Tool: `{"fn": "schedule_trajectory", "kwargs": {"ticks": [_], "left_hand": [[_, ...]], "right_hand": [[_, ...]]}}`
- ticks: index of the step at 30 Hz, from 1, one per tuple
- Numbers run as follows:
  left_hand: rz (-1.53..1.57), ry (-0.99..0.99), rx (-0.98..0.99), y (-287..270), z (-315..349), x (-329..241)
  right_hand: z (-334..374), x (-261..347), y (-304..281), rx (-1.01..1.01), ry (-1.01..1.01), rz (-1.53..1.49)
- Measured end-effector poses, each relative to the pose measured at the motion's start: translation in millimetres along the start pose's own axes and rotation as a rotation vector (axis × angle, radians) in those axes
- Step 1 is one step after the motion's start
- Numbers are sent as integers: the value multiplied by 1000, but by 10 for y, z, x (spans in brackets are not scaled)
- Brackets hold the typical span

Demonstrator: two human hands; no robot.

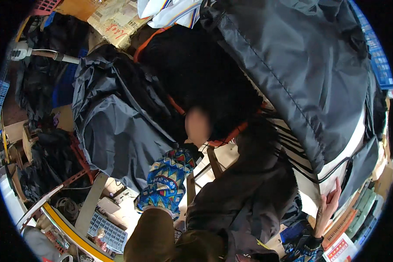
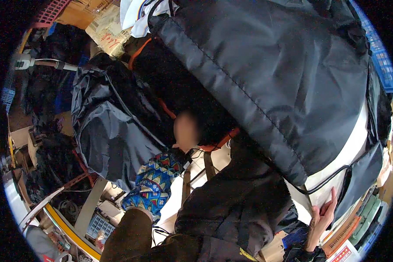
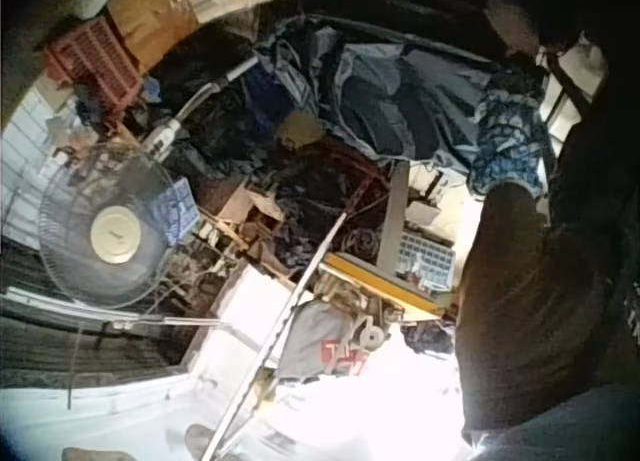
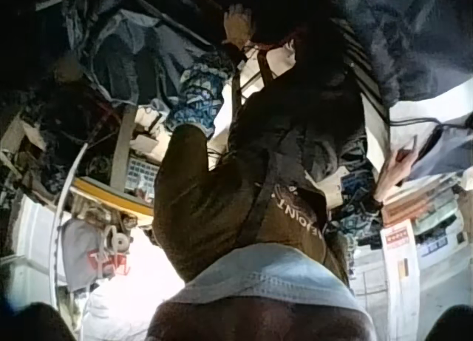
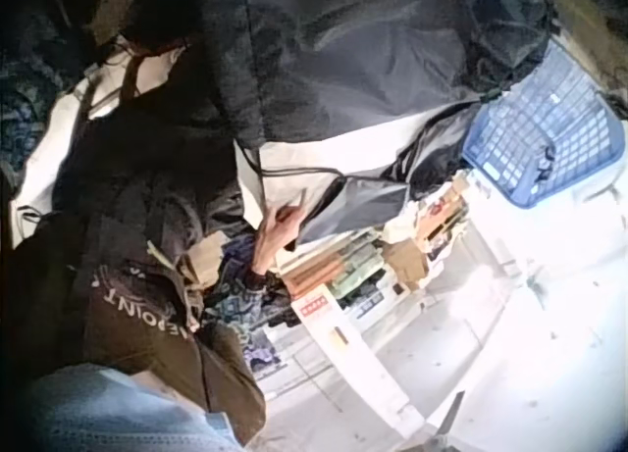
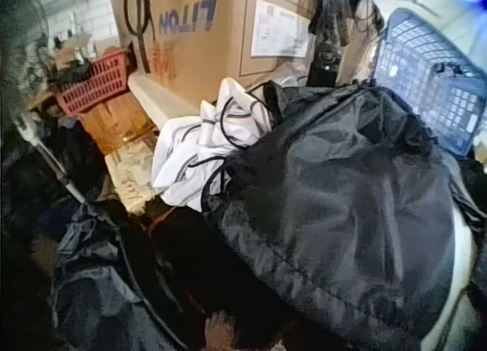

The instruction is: The person assembles black drawstring bags by threading black cords through the top hems using a metal hook tool. They pull the cords through, adjust the length, and place the finished bags into a pile on the table.

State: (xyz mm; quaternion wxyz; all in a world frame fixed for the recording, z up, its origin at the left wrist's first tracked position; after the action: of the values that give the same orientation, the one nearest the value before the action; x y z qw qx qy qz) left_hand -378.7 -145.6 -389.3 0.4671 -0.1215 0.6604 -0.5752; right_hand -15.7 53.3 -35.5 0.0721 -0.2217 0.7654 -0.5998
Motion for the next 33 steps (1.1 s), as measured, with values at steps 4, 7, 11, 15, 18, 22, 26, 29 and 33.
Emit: {"fn": "schedule_trajectory", "kwargs": {"ticks": [4,7,11,15,18,22,26,29,33], "left_hand": [[73,89,-261,-2,-291,183],[51,125,-136,48,-667,390],[-31,175,84,91,-1039,640],[-90,-34,178,-47,-1066,511],[-173,15,227,-10,-607,-42],[-87,254,121,205,142,-345],[-25,240,-3,105,183,-361],[77,232,-122,-30,33,-219],[322,38,-280,-139,-414,222]], "right_hand": [[2,-11,-16,-8,5,8],[1,-8,-12,-3,17,9],[-19,-2,6,14,19,-12],[19,-39,-12,0,15,4],[42,-35,-40,-24,23,24],[10,-26,0,5,45,-13],[0,-25,-2,12,11,-26],[12,-29,-13,2,7,-7],[31,35,-27,-8,45,-9]]}}
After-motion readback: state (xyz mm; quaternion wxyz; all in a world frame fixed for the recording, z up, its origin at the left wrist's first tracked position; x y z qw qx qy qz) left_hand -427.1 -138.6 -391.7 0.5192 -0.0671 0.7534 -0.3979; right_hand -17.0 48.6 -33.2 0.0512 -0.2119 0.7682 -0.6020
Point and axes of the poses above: each hand's wrist, its own z-axis away from the middle knuckle, its own y-axis out of the palm, x = y × z, the point moved 8 cm from there along -z, towards the middle knuckle, and after that the axes turned 14 degrees about -x, right-handed, at the moved point
